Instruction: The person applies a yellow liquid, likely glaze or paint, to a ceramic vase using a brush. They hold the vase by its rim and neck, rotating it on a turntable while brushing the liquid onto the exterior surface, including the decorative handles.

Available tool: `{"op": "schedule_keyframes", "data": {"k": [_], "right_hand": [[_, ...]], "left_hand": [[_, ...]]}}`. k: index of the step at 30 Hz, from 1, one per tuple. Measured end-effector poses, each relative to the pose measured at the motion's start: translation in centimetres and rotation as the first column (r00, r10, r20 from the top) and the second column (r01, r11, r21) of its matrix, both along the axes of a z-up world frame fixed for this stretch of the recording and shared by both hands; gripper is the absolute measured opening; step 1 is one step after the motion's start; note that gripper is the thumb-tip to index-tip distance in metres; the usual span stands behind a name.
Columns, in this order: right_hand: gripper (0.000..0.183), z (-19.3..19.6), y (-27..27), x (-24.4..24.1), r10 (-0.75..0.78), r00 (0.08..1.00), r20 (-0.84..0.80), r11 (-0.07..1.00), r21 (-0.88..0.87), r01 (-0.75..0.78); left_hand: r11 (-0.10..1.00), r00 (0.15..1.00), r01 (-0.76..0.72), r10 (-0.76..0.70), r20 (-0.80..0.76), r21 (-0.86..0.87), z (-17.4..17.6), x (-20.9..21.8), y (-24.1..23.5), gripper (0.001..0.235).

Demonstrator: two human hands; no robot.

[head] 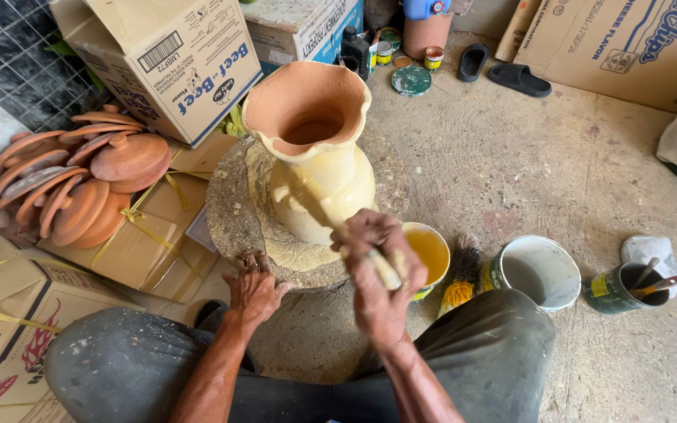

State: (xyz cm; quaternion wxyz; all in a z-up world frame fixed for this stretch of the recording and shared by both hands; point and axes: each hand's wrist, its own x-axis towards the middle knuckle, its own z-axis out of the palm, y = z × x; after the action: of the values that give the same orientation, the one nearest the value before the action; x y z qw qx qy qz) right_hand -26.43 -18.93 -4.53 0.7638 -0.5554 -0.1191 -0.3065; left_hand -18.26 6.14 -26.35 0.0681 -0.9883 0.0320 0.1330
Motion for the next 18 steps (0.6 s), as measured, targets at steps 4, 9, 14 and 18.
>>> {"op": "schedule_keyframes", "data": {"k": [4,9,14,18], "right_hand": [[0.008,-0.4,-4.8,4.3,0.023,0.997,0.068,0.955,0.294,-0.042],[0.008,-1.0,-5.9,6.8,-0.03,0.999,0.04,0.938,0.348,0.014],[0.014,-2.2,-1.1,1.4,-0.123,0.991,-0.047,0.983,-0.146,0.115],[0.016,-2.5,-2.7,2.0,0.026,0.996,-0.089,0.999,0.021,-0.025]], "left_hand": [[0.999,0.998,0.015,-0.013,0.064,-0.036,-0.2,-0.2,-0.3,0.099],[0.999,0.998,0.028,-0.026,0.066,-0.028,-0.3,-0.4,-0.6,0.101],[0.999,0.999,0.009,-0.007,0.048,-0.039,-0.5,-0.6,-0.9,0.099],[0.998,0.997,0.034,-0.03,0.077,-0.06,-0.5,-0.5,-1.5,0.097]]}}
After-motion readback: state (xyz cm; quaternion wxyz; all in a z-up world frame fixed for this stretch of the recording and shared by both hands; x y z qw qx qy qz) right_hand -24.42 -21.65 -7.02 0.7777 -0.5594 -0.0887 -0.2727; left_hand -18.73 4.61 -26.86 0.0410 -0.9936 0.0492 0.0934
